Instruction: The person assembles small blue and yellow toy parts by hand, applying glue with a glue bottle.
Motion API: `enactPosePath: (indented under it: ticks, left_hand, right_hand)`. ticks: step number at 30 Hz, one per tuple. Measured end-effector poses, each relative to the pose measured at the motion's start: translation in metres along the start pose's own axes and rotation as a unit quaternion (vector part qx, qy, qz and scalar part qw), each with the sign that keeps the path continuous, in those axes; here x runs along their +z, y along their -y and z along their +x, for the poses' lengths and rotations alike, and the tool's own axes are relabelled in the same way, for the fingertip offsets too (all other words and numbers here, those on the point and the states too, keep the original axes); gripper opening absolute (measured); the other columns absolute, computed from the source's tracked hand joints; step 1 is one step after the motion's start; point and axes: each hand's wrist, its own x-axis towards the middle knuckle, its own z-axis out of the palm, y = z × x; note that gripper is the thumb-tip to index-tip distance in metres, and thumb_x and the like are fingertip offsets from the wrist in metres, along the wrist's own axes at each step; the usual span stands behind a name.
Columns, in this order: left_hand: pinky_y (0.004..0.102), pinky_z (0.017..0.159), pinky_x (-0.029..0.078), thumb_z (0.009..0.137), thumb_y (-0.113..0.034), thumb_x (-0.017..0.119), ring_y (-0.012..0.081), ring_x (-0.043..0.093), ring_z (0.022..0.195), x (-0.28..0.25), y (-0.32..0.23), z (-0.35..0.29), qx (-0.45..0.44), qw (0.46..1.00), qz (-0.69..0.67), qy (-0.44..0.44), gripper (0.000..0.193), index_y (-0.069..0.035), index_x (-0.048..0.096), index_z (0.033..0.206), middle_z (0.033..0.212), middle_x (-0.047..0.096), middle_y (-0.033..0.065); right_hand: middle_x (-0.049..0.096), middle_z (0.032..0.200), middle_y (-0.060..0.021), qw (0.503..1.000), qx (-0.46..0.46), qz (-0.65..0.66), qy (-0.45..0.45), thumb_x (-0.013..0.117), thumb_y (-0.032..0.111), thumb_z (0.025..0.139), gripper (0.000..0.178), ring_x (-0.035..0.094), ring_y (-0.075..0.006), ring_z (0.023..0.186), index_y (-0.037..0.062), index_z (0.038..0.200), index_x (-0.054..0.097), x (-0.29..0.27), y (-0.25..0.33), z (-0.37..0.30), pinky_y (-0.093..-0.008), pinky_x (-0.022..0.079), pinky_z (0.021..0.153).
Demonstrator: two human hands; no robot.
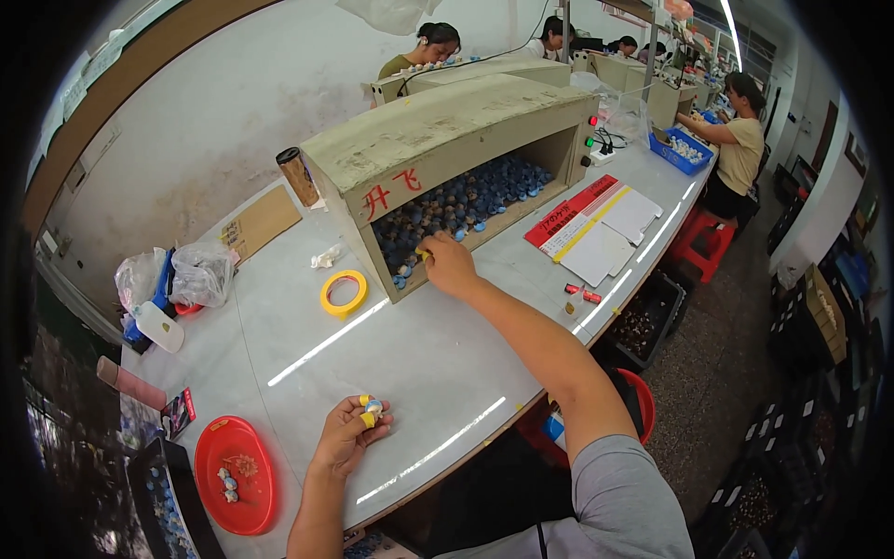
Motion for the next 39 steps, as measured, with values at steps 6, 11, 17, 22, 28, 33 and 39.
enactPosePath:
  ticks: [6,11,17,22,28,33,39]
  left_hand:
    - [0.0317,0.082,0.06,0.089,0.002,0.059,0.0244,0.068,0.097,0.0,0.001,-0.001,0.0,1.0,0.005,-0.009,0.025,0.001,0.05,0.113,0.113,0.064,0.0178]
    - [0.0298,0.08,0.059,0.09,0.001,0.06,0.0226,0.068,0.095,0.001,0.0,-0.002,0.016,0.999,-0.009,-0.04,0.026,0.0,0.049,0.113,0.115,0.064,0.0168]
    - [0.028,0.08,0.057,0.09,-0.001,0.062,0.021,0.067,0.096,0.002,0.004,0.002,0.038,0.994,-0.038,-0.091,0.028,-0.001,0.047,0.114,0.114,0.063,0.0153]
    - [0.0266,0.082,0.055,0.09,-0.004,0.063,0.02,0.066,0.096,-0.001,-0.001,0.0,0.081,0.984,-0.072,-0.142,0.028,0.0,0.048,0.114,0.113,0.063,0.0136]
    - [0.0262,0.082,0.056,0.089,-0.001,0.058,0.0185,0.065,0.097,0.001,-0.005,-0.001,0.08,0.985,-0.054,-0.144,0.028,0.001,0.049,0.116,0.114,0.062,0.0135]
    - [0.0259,0.082,0.056,0.089,-0.001,0.058,0.0185,0.065,0.097,0.003,-0.004,-0.003,0.074,0.986,-0.047,-0.14,0.028,0.002,0.048,0.115,0.113,0.063,0.0137]
    - [0.026,0.083,0.056,0.089,0.0,0.058,0.0189,0.065,0.096,-0.001,0.001,0.0,0.083,0.985,-0.06,-0.139,0.028,0.003,0.048,0.115,0.112,0.063,0.0151]
  right_hand:
    - [0.057,0.108,-0.013,0.989,-0.052,-0.059,0.125,0.059,0.009,0.081,0.027,0.06,-0.0337,0.1,0.0089,0.108,0.064,0.015,0.025,-0.011,-0.0445,0.048,0.086]
    - [0.056,0.109,-0.0151,0.988,-0.066,-0.061,0.128,0.06,0.008,0.082,0.03,0.06,-0.035,0.1,0.0089,0.111,0.061,0.018,0.027,-0.015,-0.0445,0.049,0.087]
    - [0.058,0.104,-0.013,0.998,-0.044,-0.005,0.041,0.058,0.004,0.081,0.018,0.061,-0.0345,0.094,0.0061,0.099,0.058,0.014,0.016,-0.053,-0.0436,0.051,0.077]
    - [0.058,0.094,-0.011,0.949,-0.277,-0.108,0.109,0.057,0.001,0.078,0.012,0.061,-0.0295,0.087,0.0044,0.09,0.058,-0.004,0.067,-0.123,-0.0394,0.053,0.068]
    - [0.059,0.097,-0.0089,0.975,-0.194,0.015,0.11,0.063,-0.004,0.076,0.022,0.061,-0.0279,0.087,0.0045,0.096,0.064,-0.013,0.07,-0.138,-0.036,0.052,0.073]
    - [0.061,0.101,-0.0086,0.975,-0.171,0.039,0.14,0.063,-0.004,0.076,0.025,0.06,-0.0268,0.093,0.0047,0.099,0.067,-0.018,0.06,-0.123,-0.0346,0.051,0.079]
    - [0.065,0.097,-0.0088,0.977,-0.161,0.0,0.139,0.065,-0.002,0.075,0.027,0.061,-0.0261,0.093,0.0039,0.102,0.066,-0.017,0.074,-0.128,-0.0349,0.051,0.08]
